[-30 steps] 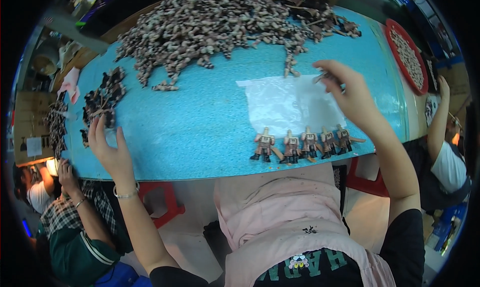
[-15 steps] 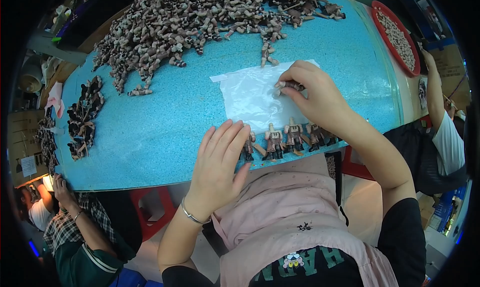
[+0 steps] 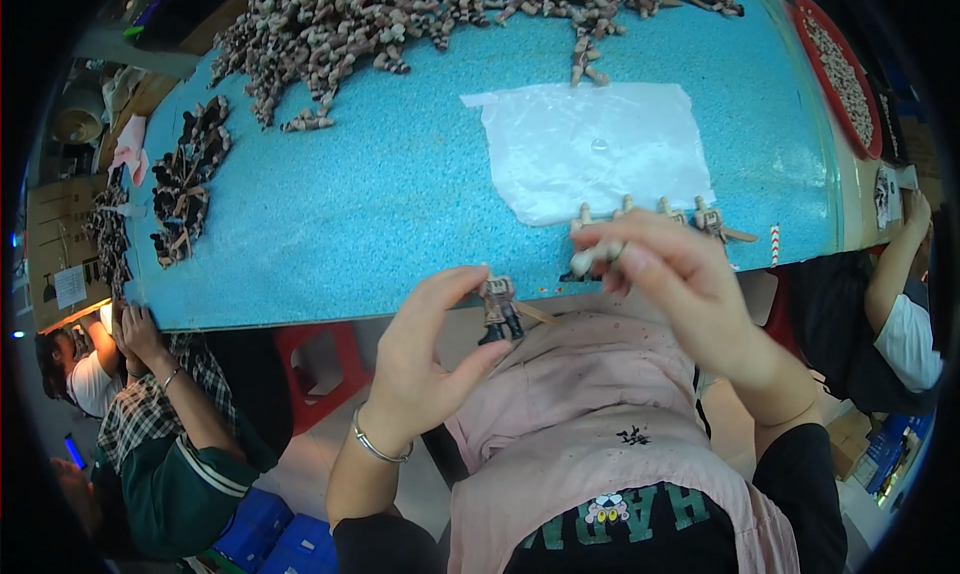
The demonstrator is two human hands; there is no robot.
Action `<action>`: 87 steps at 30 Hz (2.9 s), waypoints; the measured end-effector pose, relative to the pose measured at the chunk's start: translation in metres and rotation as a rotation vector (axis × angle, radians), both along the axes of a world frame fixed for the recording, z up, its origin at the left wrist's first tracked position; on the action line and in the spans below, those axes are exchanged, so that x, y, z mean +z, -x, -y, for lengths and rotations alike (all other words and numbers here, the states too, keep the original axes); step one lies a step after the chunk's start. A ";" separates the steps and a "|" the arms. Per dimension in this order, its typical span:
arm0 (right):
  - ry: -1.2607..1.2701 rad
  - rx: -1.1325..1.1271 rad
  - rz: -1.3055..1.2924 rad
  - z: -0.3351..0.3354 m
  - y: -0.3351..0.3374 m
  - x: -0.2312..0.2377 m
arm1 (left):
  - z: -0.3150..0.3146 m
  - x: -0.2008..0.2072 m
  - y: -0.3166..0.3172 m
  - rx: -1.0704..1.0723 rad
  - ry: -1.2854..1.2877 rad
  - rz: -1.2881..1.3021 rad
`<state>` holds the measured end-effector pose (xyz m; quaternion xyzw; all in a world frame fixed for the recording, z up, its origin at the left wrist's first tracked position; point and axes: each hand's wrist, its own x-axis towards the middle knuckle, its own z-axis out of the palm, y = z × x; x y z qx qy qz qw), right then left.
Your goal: The person assembles toy figurines by hand, applying glue from a squeeze bottle onto figurine bodies and attaching limbs and swords to them.
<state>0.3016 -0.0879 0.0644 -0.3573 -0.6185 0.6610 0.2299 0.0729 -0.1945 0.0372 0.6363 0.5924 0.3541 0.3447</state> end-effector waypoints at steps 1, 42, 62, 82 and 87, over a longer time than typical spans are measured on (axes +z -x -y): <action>-0.036 0.052 0.003 0.009 0.001 -0.001 | 0.003 0.000 -0.003 0.007 0.015 -0.001; -0.166 -0.003 0.083 0.054 0.033 -0.023 | 0.010 -0.023 -0.009 0.077 0.000 0.261; 0.468 0.158 -0.221 0.059 0.020 -0.013 | 0.035 -0.012 -0.026 0.256 -0.036 0.734; -0.015 0.117 -0.055 0.062 0.021 -0.019 | 0.030 -0.012 -0.041 0.085 0.072 0.914; -0.083 0.084 -0.044 0.063 0.019 -0.016 | 0.032 -0.007 -0.042 0.289 0.037 0.926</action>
